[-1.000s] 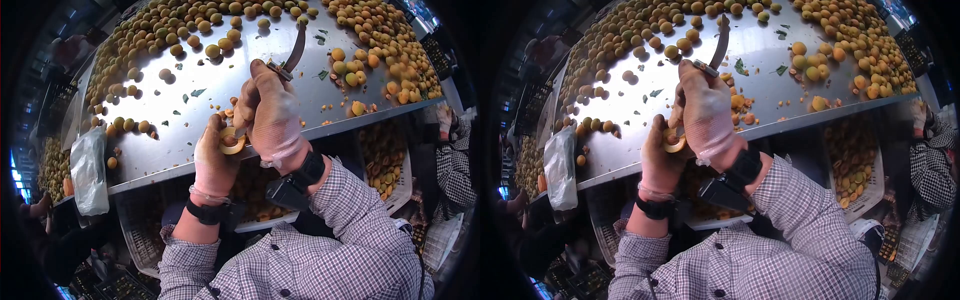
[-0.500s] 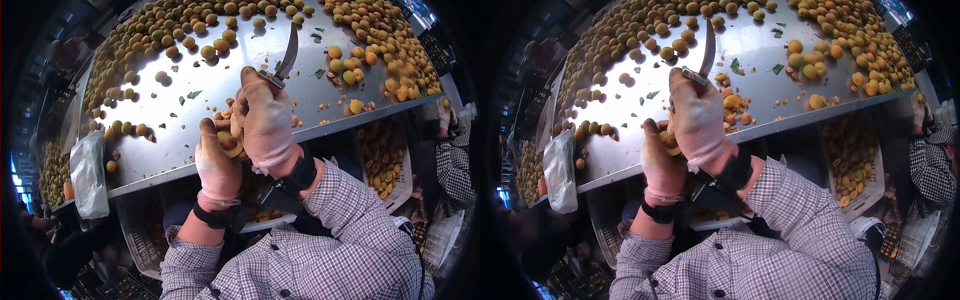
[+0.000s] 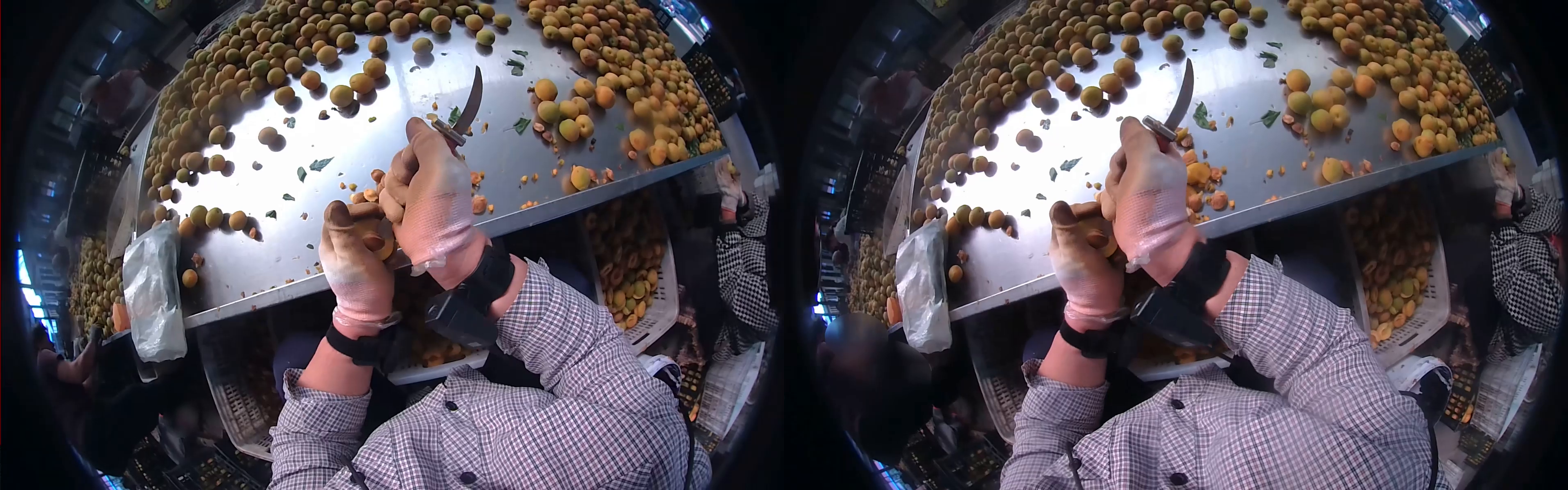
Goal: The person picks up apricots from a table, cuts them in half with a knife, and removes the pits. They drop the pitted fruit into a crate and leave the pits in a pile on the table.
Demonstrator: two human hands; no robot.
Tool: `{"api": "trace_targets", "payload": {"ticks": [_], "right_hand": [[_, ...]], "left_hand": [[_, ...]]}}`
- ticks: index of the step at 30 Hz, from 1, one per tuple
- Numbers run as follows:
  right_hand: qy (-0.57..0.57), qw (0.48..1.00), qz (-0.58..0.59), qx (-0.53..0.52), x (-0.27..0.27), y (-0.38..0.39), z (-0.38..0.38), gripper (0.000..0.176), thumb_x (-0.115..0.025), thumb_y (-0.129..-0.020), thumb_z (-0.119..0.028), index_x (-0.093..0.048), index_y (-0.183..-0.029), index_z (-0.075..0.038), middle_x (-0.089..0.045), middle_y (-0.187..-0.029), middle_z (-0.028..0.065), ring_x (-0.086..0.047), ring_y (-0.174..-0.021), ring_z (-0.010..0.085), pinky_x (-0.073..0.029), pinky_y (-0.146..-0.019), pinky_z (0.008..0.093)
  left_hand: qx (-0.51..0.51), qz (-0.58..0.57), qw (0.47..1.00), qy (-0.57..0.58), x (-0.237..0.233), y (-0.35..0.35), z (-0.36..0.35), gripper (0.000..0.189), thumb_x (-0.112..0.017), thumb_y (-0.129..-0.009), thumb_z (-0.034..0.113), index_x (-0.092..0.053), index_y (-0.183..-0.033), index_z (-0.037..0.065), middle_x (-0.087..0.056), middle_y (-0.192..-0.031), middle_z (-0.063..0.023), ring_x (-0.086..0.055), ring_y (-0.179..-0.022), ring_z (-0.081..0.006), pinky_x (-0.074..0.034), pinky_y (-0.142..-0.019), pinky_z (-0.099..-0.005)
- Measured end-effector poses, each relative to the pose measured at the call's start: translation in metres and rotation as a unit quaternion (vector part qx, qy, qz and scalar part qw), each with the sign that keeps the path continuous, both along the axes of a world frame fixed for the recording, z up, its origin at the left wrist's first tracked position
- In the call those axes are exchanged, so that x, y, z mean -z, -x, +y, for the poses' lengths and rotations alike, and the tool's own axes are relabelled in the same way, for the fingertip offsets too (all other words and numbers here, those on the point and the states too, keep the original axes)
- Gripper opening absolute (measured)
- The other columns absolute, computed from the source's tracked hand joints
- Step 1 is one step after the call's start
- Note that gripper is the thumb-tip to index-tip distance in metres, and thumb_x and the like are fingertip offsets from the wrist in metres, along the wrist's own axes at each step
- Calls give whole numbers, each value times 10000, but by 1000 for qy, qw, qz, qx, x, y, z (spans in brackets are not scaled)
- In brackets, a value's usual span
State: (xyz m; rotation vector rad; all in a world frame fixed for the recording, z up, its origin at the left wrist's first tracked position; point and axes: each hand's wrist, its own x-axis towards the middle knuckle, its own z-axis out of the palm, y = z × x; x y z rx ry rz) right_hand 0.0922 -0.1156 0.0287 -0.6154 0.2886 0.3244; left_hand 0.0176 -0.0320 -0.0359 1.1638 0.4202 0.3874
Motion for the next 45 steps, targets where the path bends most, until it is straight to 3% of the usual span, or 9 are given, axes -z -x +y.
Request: {"api": "trace_targets", "payload": {"ticks": [16, 20, 23, 27, 32, 38, 40, 41, 45], "right_hand": [[-85, 985, 151, -7, 17, -6, -3, 317, -541, -968, -242, -416, -710, -107, -398, -606, 2, -247, -395, 96, -228, -390, 260], [38, 991, -92, -91, -9, -2, -18, 291, -620, -957, -261, -536, -759, -64, -471, -600, 3, -404, -434, 89, -342, -415, 255], [270, 900, -272, -206, -2, -4, -17, 247, -713, -908, -224, -668, -983, 7, -608, -736, 49, -607, -662, 110, -509, -603, 244], [382, 759, -426, -312, 9, 5, -11, 335, -746, -858, -115, -658, -1168, -23, -660, -940, 45, -633, -887, 121, -519, -798, 242], [455, 670, -531, -250, 14, 9, -8, 291, -716, -828, -99, -705, -1119, -89, -660, -952, 146, -643, -918, 294, -511, -866, 361], [513, 659, -517, -186, 23, 17, -3, 214, -676, -823, -62, -679, -1034, -32, -675, -904, 105, -672, -829, 275, -541, -774, 334], [321, 876, -296, -206, 34, 19, 2, 112, -656, -890, -75, -665, -962, 10, -700, -846, 67, -670, -794, 167, -526, -719, 282], [279, 908, -248, -190, 36, 17, 1, 247, -626, -983, -204, -648, -984, 42, -689, -842, 59, -645, -722, 101, -528, -672, 230], [338, 897, -236, -161, 11, -5, -15, 208, -647, -966, -187, -654, -987, 20, -679, -836, 48, -621, -742, 100, -507, -675, 228]], "left_hand": [[5, -37, 996, -85, -10, -5, -1, 587, -473, -967, 613, -583, -935, 37, -594, -742, -29, -522, -601, -84, -415, -532, -220], [-21, -8, 999, 32, -34, -12, 16, 725, -430, -892, 757, -556, -939, 45, -595, -771, -75, -586, -622, -143, -428, -495, -226], [13, 50, 989, 136, -47, -11, 40, 890, -379, -819, 857, -528, -1087, 22, -633, -800, -91, -628, -635, -185, -488, -500, -235], [70, 68, 984, 151, -45, -5, 46, 978, -338, -783, 902, -525, -1121, 4, -646, -913, -103, -646, -721, -194, -527, -582, -251], [127, 58, 981, 136, -45, -3, 45, 1215, -317, -716, 958, -401, -1402, -41, -612, -1142, -182, -628, -1019, -272, -506, -944, -381], [135, 16, 975, 176, -35, 5, 32, 1138, -367, -782, 893, -275, -1496, 12, -624, -1137, -136, -638, -964, -215, -512, -867, -324], [151, 33, 976, 151, -39, 10, 37, 1131, -368, -780, 895, -282, -1493, 21, -636, -1078, -119, -634, -956, -214, -503, -862, -321], [167, 52, 976, 129, -41, 14, 40, 1125, -368, -779, 897, -288, -1491, 29, -648, -1018, -103, -631, -947, -213, -495, -856, -318], [300, 87, 942, -124, -39, 30, 44, 597, -388, -1009, 571, -595, -1040, 12, -634, -878, -50, -593, -770, -103, -457, -680, -236]]}}
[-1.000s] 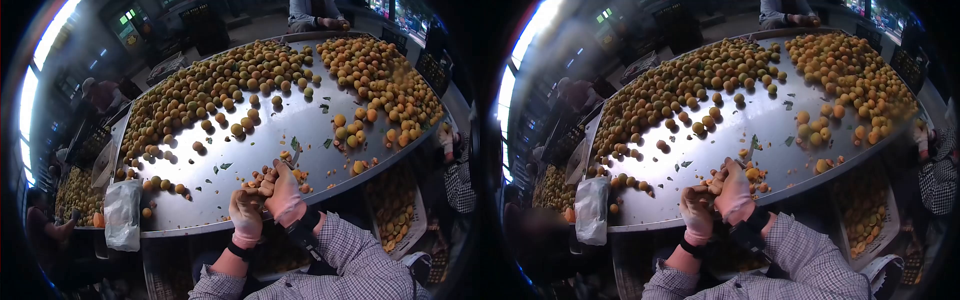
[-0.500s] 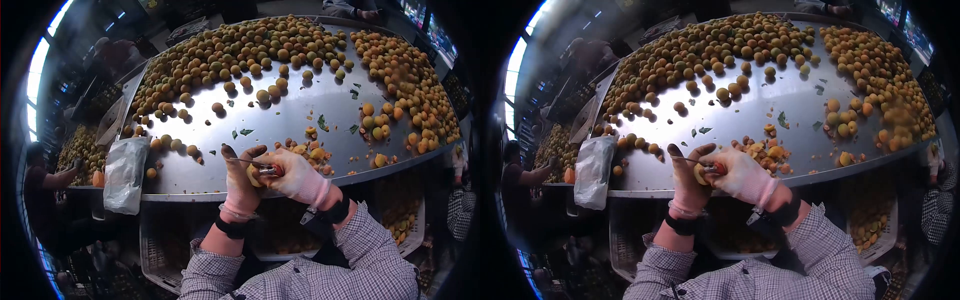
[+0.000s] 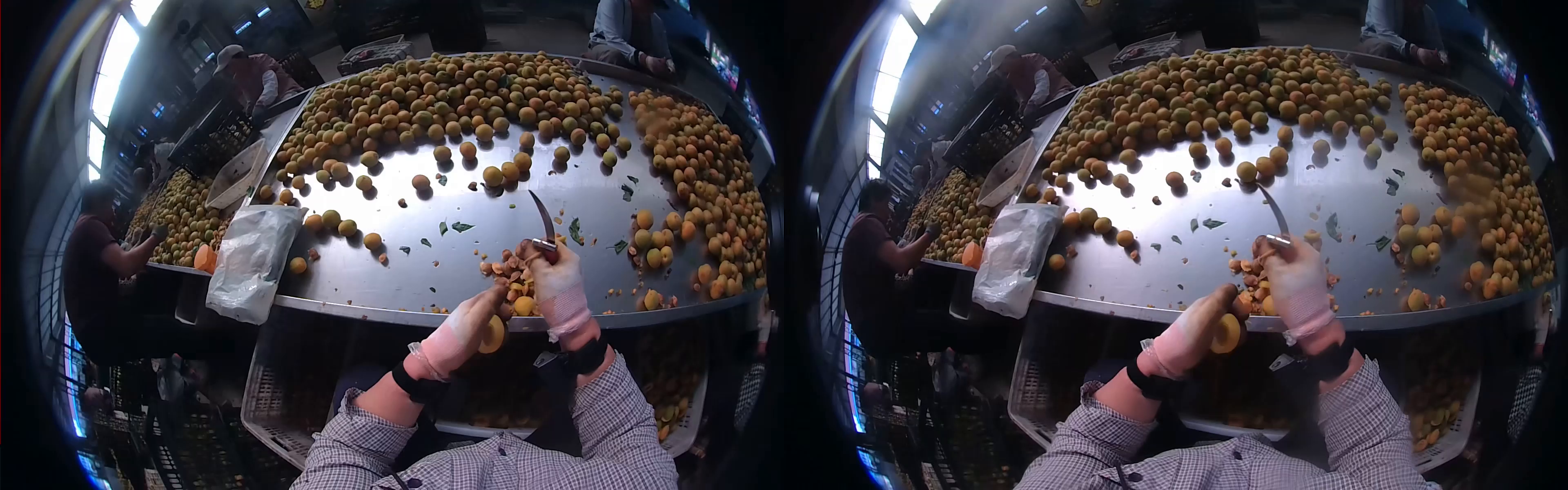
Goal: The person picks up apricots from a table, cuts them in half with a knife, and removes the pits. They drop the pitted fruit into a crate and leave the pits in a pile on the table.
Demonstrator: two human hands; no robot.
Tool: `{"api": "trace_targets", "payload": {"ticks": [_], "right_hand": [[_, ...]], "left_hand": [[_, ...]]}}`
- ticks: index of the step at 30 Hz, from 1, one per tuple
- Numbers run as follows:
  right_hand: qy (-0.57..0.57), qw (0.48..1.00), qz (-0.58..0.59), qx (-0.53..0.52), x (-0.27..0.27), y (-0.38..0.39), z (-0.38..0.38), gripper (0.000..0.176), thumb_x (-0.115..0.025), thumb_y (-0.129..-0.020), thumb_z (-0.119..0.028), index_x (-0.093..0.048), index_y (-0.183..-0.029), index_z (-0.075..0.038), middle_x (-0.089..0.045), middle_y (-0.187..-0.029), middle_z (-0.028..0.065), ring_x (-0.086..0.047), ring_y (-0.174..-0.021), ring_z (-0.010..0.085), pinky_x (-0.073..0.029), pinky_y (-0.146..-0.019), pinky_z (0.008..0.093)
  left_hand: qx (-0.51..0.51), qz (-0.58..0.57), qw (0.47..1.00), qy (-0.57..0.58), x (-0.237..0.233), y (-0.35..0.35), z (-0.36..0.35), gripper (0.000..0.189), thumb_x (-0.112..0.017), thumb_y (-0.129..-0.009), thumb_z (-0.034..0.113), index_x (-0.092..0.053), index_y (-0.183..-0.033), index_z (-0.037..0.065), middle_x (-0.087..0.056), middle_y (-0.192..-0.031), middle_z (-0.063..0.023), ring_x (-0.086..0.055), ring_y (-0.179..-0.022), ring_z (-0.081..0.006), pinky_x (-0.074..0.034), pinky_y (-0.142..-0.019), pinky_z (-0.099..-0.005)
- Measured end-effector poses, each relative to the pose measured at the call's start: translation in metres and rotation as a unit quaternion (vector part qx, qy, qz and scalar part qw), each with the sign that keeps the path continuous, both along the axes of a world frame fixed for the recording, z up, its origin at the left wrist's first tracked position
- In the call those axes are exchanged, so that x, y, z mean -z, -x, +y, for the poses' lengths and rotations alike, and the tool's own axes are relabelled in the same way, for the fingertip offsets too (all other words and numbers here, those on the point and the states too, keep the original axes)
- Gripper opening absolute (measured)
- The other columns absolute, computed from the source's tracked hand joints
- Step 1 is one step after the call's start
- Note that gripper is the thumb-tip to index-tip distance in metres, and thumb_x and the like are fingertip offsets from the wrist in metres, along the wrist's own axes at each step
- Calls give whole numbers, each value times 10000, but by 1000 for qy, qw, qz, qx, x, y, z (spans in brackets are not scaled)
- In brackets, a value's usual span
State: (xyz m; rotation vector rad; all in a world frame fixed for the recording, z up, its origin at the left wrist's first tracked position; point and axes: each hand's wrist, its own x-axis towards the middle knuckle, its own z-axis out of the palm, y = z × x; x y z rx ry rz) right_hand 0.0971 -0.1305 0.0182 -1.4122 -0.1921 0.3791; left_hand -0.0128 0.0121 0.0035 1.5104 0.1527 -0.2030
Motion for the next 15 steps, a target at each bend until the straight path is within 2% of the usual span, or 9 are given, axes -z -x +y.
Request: {"api": "trace_targets", "payload": {"ticks": [2, 3, 4, 5, 7, 8, 11, 13, 15], "right_hand": [[65, 994, -71, 57, 11, -14, -3, 181, -659, -951, -155, -625, -1023, 8, -649, -871, 37, -599, -766, 108, -504, -708, 250], [64, 994, -68, 51, 14, -18, -4, 181, -659, -951, -155, -625, -1023, 8, -649, -871, 37, -599, -766, 108, -504, -708, 250], [43, 994, -78, 66, 17, -20, -4, 194, -658, -948, -145, -604, -1055, 7, -640, -889, 40, -595, -786, 108, -505, -712, 251], [23, 993, -86, 80, 19, -19, -3, 214, -657, -945, -135, -582, -1086, 6, -632, -906, 43, -591, -806, 109, -507, -717, 252], [63, 991, -89, 75, 12, -16, -3, 249, -643, -944, -109, -542, -1141, 5, -625, -935, 53, -594, -835, 119, -511, -737, 261], [56, 989, -106, 88, 13, -15, -2, 251, -644, -942, -106, -539, -1142, 4, -625, -927, 53, -600, -839, 124, -513, -745, 263], [80, 982, -139, 101, 20, -12, -6, 236, -620, -952, -106, -530, -1146, -7, -609, -911, 39, -575, -802, 104, -493, -710, 247], [137, 969, -183, 97, 22, -10, -7, 205, -570, -976, -113, -517, -1152, -24, -577, -893, 12, -514, -719, 55, -448, -626, 210], [106, 981, -147, 65, 15, -5, -8, 198, -553, -986, -125, -519, -1150, -20, -564, -873, 2, -489, -686, 45, -424, -600, 196]], "left_hand": [[150, 42, 976, -154, -9, 6, -7, 520, -508, -983, 493, -613, -1065, -9, -672, -955, -140, -638, -890, -213, -496, -783, -327], [210, 61, 943, -249, -11, 9, -11, 518, -544, -968, 481, -612, -1088, -18, -681, -992, -177, -649, -938, -260, -502, -823, -359], [226, 111, 918, -305, -15, 11, -11, 560, -595, -934, 488, -601, -1142, -32, -672, -1060, -229, -648, -1008, -327, -496, -883, -390], [221, 118, 919, -304, -11, 17, -9, 560, -595, -934, 488, -601, -1142, -32, -672, -1060, -229, -648, -1008, -327, -496, -883, -390], [237, 114, 877, -401, -10, 19, 0, 588, -611, -918, 499, -596, -1187, -23, -672, -1091, -231, -648, -1024, -336, -501, -889, -390], [212, 137, 904, -346, -13, 23, 8, 581, -615, -919, 482, -596, -1214, -19, -674, -1084, -232, -652, -1016, -328, -506, -893, -382], [94, 121, 969, -194, -32, 27, 50, 528, -615, -927, 463, -632, -1188, 5, -699, -1028, -114, -659, -931, -209, -522, -817, -313], [-57, 173, 967, -180, -58, 21, 80, 461, -603, -942, 431, -652, -1168, 32, -687, -973, -50, -638, -854, -140, -509, -735, -272], [-147, 158, 936, -278, -55, 9, 129, 414, -597, -950, 401, -659, -1158, 48, -677, -933, -36, -626, -806, -118, -492, -682, -256]]}}
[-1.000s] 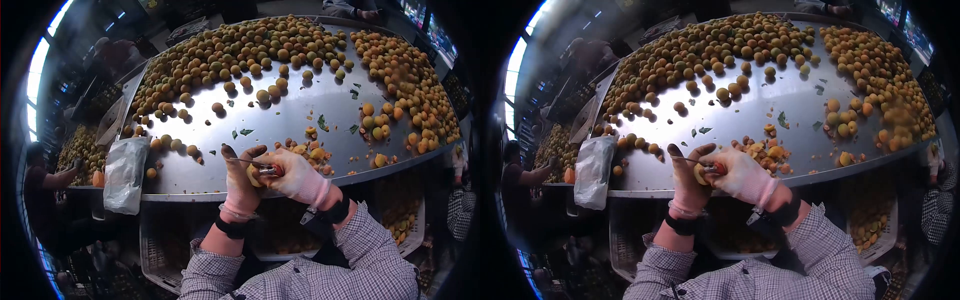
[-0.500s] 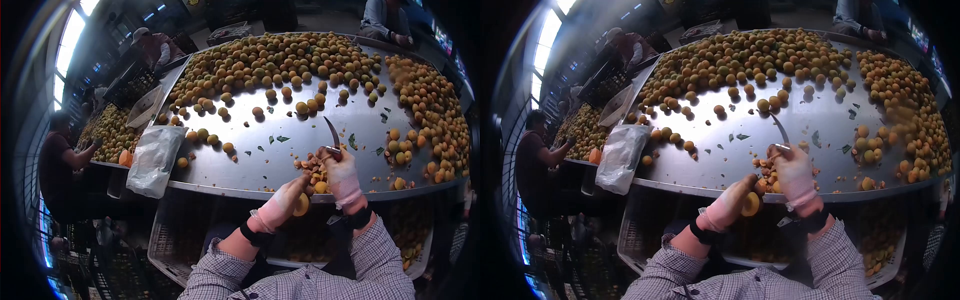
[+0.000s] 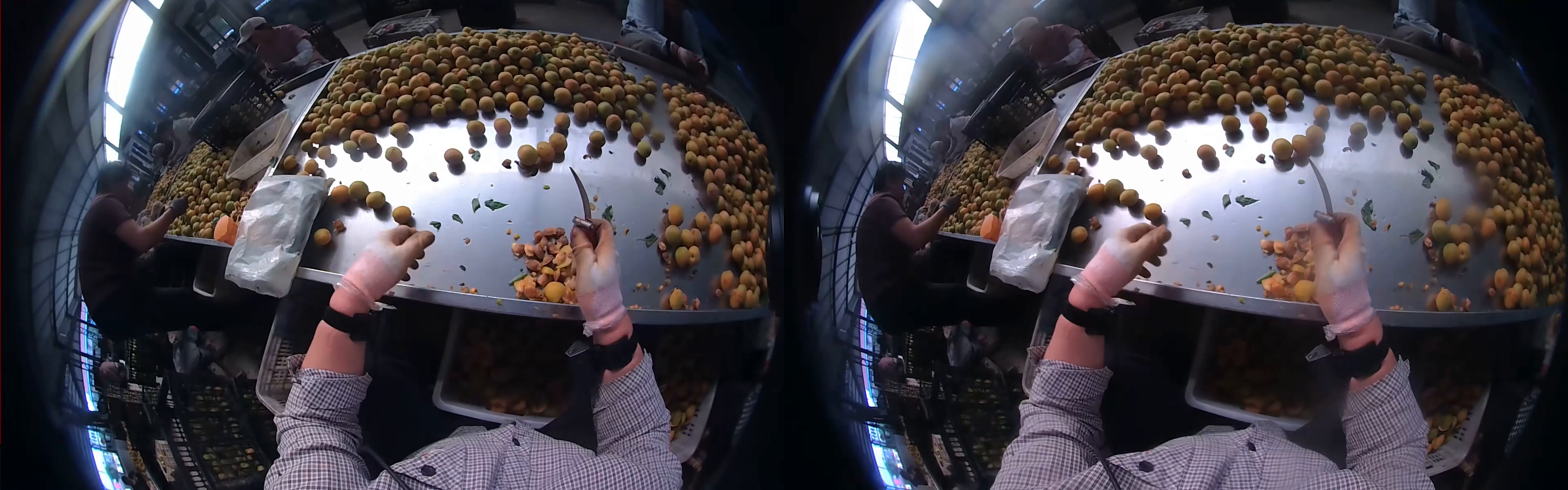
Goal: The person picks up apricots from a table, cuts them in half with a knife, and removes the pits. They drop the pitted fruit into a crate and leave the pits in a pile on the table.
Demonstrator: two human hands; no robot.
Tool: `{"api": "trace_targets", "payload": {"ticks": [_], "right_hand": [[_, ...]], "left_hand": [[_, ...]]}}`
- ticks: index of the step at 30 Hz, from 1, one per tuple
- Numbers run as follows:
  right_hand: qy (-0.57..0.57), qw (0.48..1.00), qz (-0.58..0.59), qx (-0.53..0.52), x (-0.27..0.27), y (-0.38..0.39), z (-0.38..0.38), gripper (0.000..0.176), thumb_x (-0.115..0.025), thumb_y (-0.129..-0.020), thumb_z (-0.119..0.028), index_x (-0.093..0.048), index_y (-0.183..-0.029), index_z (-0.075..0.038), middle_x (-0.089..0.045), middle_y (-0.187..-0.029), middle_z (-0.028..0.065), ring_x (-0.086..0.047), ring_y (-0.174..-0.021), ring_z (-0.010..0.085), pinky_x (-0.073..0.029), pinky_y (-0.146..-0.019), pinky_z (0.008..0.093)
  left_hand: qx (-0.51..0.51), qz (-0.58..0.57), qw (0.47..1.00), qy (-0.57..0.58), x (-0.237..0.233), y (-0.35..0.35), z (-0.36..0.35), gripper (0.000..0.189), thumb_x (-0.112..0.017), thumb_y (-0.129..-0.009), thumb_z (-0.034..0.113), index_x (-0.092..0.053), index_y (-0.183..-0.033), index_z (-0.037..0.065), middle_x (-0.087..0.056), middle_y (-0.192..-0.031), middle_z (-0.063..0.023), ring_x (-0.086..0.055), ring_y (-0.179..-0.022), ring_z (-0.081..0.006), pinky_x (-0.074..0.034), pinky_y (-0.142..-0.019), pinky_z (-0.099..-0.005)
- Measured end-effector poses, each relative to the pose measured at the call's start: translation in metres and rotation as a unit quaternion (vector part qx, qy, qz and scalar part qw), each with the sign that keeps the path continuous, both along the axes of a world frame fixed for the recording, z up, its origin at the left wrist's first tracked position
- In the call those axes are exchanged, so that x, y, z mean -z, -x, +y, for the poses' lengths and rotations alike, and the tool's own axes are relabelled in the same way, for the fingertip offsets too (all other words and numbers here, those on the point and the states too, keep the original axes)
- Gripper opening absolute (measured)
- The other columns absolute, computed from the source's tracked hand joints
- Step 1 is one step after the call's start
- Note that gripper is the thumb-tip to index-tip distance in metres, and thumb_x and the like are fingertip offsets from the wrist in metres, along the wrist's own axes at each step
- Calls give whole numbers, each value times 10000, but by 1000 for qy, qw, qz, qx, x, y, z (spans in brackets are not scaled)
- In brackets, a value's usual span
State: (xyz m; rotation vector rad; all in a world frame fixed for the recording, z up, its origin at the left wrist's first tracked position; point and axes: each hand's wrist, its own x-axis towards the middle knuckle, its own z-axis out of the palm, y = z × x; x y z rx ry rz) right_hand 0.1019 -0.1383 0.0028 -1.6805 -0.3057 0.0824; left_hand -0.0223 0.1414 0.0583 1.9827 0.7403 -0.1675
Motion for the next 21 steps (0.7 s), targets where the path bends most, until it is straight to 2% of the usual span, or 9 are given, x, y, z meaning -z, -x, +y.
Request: {"api": "trace_targets", "payload": {"ticks": [2, 4, 6, 8, 11, 14, 17, 19, 21], "right_hand": [[-29, 999, 36, -29, -6, 5, 4, 195, -536, -996, -136, -521, -1149, -16, -550, -853, -7, -464, -652, 34, -401, -573, 182], [-122, 987, 99, -35, -9, 11, 11, 196, -525, -1004, -143, -527, -1147, -10, -529, -815, -24, -419, -601, 20, -359, -522, 169], [-104, 989, 103, -32, -8, 9, 11, 205, -518, -1010, -152, -529, -1156, -9, -523, -802, -27, -414, -590, 17, -356, -508, 170], [-35, 991, 102, -77, -6, 4, 8, 230, -487, -1040, -206, -553, -1140, -9, -673, -1016, 69, -569, -749, 59, -513, -634, 199], [-59, 983, 158, -71, -9, 5, 13, 233, -503, -1035, -213, -571, -1167, -32, -658, -1029, 44, -547, -718, 57, -485, -604, 186], [-93, 976, 184, -74, -5, 4, 16, 251, -534, -1024, -225, -567, -1189, -39, -641, -1020, 28, -601, -766, 68, -456, -591, 173], [-67, 973, 208, -78, -5, 5, 21, 264, -559, -1013, -222, -554, -1197, -33, -612, -942, 21, -601, -741, 66, -444, -573, 169], [-71, 969, 223, -81, -9, 3, 24, 257, -560, -1012, -220, -554, -1189, -33, -604, -918, 15, -583, -721, 58, -434, -559, 167], [-87, 971, 212, -71, -7, 6, 27, 232, -562, -1009, -206, -560, -1161, -31, -575, -840, -3, -510, -656, 31, -398, -517, 162]], "left_hand": [[-31, -22, 988, -150, 35, -13, 76, 428, -619, -933, 388, -653, -1152, 21, -674, -921, -57, -632, -810, -130, -501, -686, -273], [-49, 0, 969, -243, 58, -25, 144, 524, -608, -903, 398, -613, -1230, -11, -664, -1153, -230, -640, -1075, -347, -481, -937, -389], [-69, 32, 940, -334, 52, -32, 172, 495, -604, -899, 344, -594, -1257, 2, -643, -1195, -243, -613, -1128, -369, -475, -965, -405], [-85, 129, 929, -338, 59, -49, 203, 496, -586, -912, 267, -514, -1349, 44, -653, -1194, -216, -625, -1122, -361, -477, -988, -401], [-44, 179, 905, -383, 55, -69, 204, 517, -533, -923, 155, -443, -1428, 90, -569, -1342, -192, -568, -1223, -346, -441, -1053, -393], [10, 223, 901, -371, 70, -84, 223, 643, -425, -889, -4, -355, -1508, 154, -286, -1577, -117, -344, -1423, -312, -319, -1169, -376], [29, 241, 881, -406, 85, -89, 235, 575, -490, -897, 66, -431, -1465, 136, -424, -1501, -131, -425, -1373, -320, -367, -1133, -388], [11, 292, 913, -283, 75, -86, 224, 489, -610, -878, 167, -526, -1351, 72, -602, -1271, -171, -618, -1129, -273, -527, -937, -407], [29, 292, 918, -265, 63, -79, 204, 473, -652, -864, 210, -555, -1301, 57, -631, -1181, -153, -639, -1029, -252, -551, -862, -401]]}}
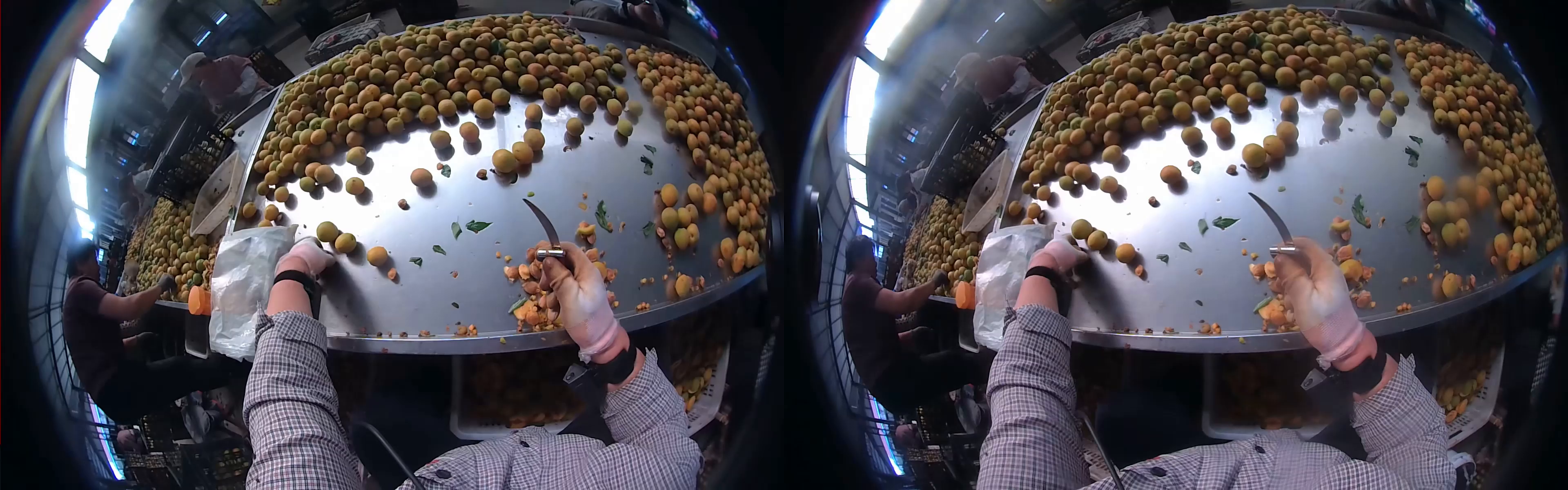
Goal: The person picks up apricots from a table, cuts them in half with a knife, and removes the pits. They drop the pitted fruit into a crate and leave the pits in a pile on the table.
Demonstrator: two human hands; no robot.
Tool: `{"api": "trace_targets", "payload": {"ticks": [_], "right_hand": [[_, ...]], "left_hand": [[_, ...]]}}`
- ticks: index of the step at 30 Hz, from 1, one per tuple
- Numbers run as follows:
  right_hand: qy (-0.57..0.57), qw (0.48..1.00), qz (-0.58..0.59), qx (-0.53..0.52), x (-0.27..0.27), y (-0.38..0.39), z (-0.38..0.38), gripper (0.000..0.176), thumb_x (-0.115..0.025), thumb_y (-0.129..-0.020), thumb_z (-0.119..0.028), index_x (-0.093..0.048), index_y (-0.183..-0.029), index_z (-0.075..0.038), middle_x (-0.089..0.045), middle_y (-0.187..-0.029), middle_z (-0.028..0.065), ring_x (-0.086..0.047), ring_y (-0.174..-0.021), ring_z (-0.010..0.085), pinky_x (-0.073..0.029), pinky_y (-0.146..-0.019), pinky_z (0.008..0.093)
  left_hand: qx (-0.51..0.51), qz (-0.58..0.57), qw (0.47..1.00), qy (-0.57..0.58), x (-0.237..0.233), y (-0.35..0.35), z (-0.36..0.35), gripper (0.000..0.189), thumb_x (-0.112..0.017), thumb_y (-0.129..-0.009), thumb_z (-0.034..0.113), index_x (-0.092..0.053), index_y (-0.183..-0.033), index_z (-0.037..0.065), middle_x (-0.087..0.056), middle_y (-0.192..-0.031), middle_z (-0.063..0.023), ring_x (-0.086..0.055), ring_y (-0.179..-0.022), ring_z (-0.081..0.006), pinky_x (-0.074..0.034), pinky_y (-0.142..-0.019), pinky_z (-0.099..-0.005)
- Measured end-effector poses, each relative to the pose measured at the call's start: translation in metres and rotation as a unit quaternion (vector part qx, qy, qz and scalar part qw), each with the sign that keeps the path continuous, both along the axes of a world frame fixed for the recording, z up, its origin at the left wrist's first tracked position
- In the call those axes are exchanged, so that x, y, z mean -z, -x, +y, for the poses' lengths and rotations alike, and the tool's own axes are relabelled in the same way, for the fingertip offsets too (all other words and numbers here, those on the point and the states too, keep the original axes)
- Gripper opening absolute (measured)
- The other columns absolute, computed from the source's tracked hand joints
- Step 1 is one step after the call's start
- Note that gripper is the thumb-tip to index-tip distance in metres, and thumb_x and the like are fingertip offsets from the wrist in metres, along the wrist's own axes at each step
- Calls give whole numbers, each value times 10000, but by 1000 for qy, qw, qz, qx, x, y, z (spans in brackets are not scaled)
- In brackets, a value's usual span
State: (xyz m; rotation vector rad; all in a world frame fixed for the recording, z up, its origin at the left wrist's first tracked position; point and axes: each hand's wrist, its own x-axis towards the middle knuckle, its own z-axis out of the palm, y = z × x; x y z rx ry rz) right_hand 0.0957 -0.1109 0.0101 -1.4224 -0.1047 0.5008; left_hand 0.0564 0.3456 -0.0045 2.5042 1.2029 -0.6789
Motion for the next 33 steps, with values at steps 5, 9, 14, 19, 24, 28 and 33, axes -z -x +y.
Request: {"api": "trace_targets", "payload": {"ticks": [5, 9, 14, 19, 24, 28, 33], "right_hand": [[3, 1000, 7, -20, 0, 8, 0, 202, -552, -1008, -186, -569, -1121, -19, -548, -794, -15, -456, -631, 27, -369, -525, 169], [22, 995, -63, -75, -4, 20, -5, 207, -559, -1002, -199, -589, -1079, -9, -535, -749, -14, -472, -659, 83, -416, -612, 239], [31, 979, -164, -120, -1, 38, -12, 209, -586, -956, -146, -566, -1095, 8, -629, -789, 71, -593, -711, 152, -488, -672, 292], [140, 953, -239, -120, 1, 41, -23, 211, -607, -898, -120, -563, -1050, 19, -670, -826, 177, -687, -787, 298, -523, -705, 363], [159, 950, -245, -111, 6, 33, -34, 198, -599, -897, -128, -558, -1026, 15, -669, -842, 203, -686, -820, 357, -530, -706, 393], [203, 938, -259, -108, 6, 27, -39, 209, -602, -899, -135, -554, -1044, 8, -667, -856, 211, -675, -840, 387, -535, -708, 415], [221, 928, -284, -94, 9, 25, -43, 207, -597, -895, -113, -543, -1059, 0, -664, -864, 208, -668, -841, 395, -536, -698, 431]], "left_hand": [[7, -131, 985, 111, -36, 17, -62, 551, -743, -786, 386, -639, -1137, -25, -684, -1007, -116, -653, -859, -197, -515, -767, -316], [-5, -339, 881, 330, -61, 41, -138, 330, -562, -954, 318, -622, -1082, 20, -617, -902, -55, -544, -686, -98, -424, -576, -215], [-208, -397, 644, 620, -55, 64, -248, 418, -422, -1053, 388, -501, -1281, 46, -598, -969, -94, -532, -740, -122, -419, -584, -206], [-230, -401, 531, 710, -15, 67, -300, 529, -482, -1023, 391, -421, -1414, 40, -589, -1100, -99, -556, -822, -175, -453, -650, -258], [-112, -396, 555, 723, 1, 55, -309, 559, -532, -997, 362, -410, -1424, 22, -594, -1158, -77, -568, -951, -167, -473, -716, -285], [-118, -419, 602, 670, 3, 44, -324, 551, -549, -990, 345, -421, -1413, 14, -601, -1149, -72, -572, -934, -157, -476, -727, -275], [-81, -420, 640, 638, -19, 44, -337, 656, -675, -906, 380, -449, -1369, -26, -608, -1136, -70, -576, -883, -135, -474, -712, -237]]}}
